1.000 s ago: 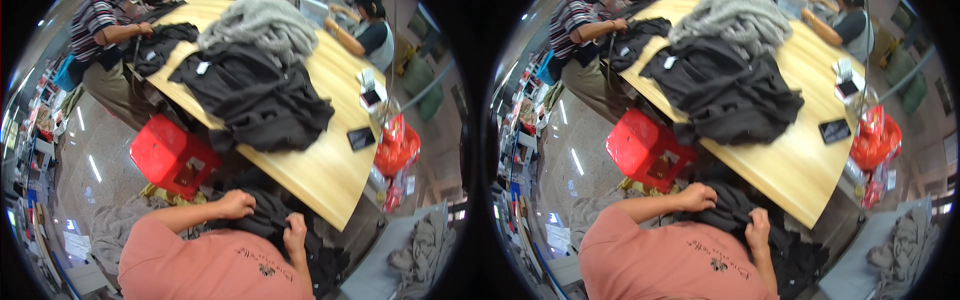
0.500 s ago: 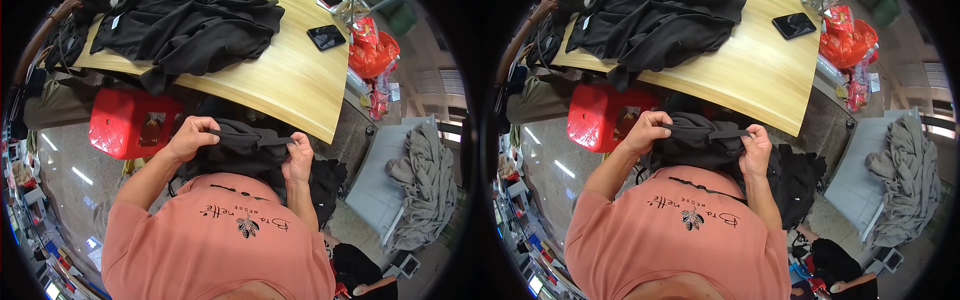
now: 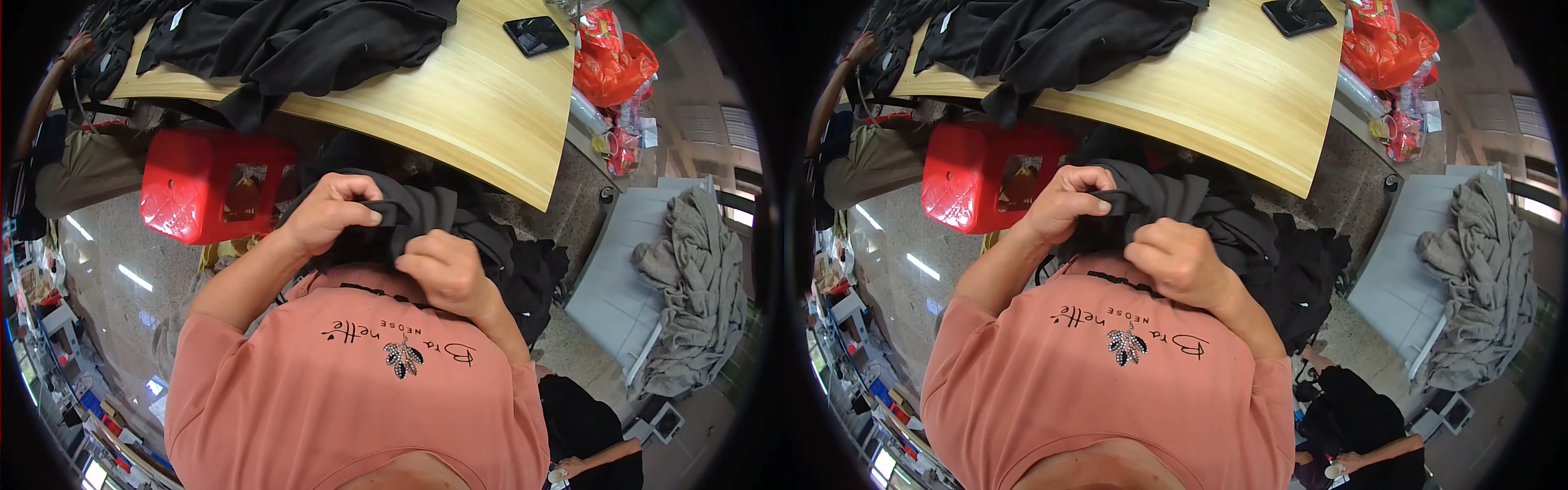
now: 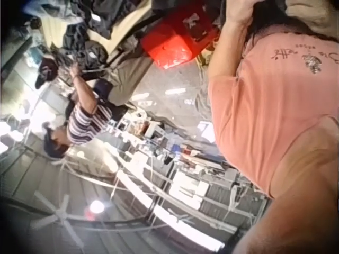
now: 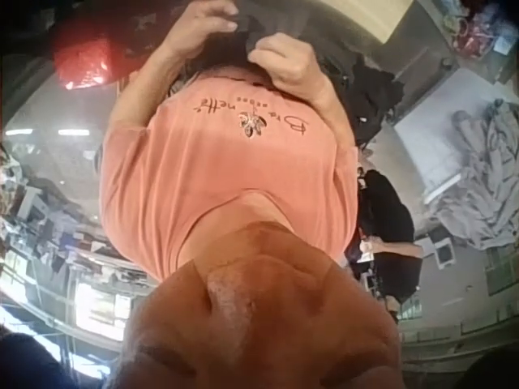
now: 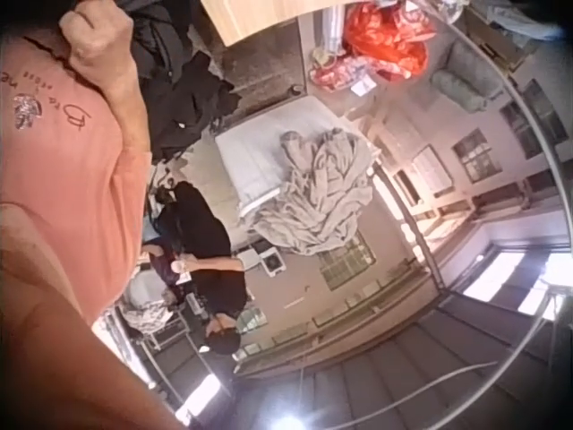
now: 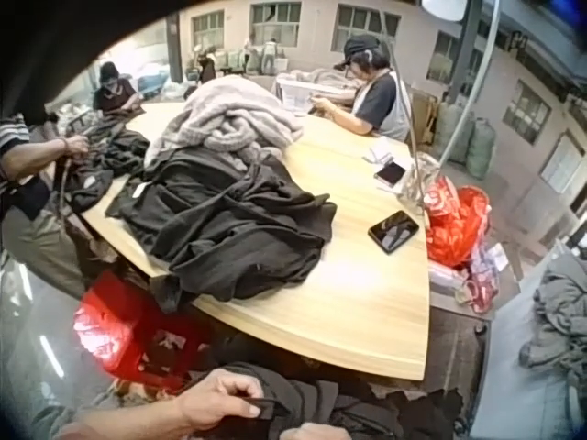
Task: Attaching security tags and labels to knitted sweaters and black garments in a factory setting.
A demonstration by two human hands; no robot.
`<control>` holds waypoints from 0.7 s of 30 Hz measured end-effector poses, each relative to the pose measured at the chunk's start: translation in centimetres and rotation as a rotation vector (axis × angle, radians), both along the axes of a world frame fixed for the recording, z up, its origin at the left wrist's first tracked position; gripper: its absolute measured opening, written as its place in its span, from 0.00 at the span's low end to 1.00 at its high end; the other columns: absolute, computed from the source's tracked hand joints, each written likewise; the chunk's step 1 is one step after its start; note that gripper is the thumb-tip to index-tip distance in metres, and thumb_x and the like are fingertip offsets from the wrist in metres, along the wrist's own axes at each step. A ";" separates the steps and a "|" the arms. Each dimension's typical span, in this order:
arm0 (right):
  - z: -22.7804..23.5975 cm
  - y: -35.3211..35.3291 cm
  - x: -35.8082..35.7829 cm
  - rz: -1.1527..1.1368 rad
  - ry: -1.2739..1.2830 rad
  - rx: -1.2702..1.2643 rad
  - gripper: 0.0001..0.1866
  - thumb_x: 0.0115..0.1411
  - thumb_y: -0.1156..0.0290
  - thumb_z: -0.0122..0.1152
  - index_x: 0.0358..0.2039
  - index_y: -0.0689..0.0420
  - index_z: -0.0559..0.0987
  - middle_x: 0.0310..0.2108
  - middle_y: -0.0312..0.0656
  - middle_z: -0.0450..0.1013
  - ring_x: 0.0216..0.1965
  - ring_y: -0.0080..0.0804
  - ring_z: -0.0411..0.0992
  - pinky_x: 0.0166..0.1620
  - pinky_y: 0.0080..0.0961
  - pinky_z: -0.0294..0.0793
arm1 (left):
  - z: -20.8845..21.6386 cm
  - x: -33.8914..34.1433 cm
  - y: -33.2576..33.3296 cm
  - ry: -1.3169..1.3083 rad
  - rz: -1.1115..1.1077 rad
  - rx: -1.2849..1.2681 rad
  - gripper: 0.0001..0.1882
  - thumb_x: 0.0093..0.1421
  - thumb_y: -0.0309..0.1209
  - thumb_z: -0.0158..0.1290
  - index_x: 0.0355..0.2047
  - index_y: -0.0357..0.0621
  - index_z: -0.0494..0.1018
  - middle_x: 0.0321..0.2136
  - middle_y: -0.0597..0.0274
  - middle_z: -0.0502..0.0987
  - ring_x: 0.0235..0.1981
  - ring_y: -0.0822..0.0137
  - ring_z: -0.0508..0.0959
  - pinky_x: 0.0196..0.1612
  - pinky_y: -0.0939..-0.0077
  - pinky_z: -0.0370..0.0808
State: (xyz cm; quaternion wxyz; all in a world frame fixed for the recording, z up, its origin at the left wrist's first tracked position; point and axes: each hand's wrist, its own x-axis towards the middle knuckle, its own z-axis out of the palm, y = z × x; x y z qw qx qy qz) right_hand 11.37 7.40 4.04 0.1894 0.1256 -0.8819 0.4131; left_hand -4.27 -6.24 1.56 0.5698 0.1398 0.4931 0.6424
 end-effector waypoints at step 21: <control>-1.8 -0.4 -1.7 -0.220 -0.045 -0.161 0.11 0.37 0.88 0.56 0.24 0.62 0.73 0.29 0.43 0.69 0.25 0.34 0.69 0.28 0.20 0.68 | 0.0 1.2 0.2 0.407 -0.156 0.027 0.02 0.47 0.18 0.54 0.23 0.34 0.71 0.19 0.69 0.72 0.23 0.83 0.67 0.25 0.88 0.65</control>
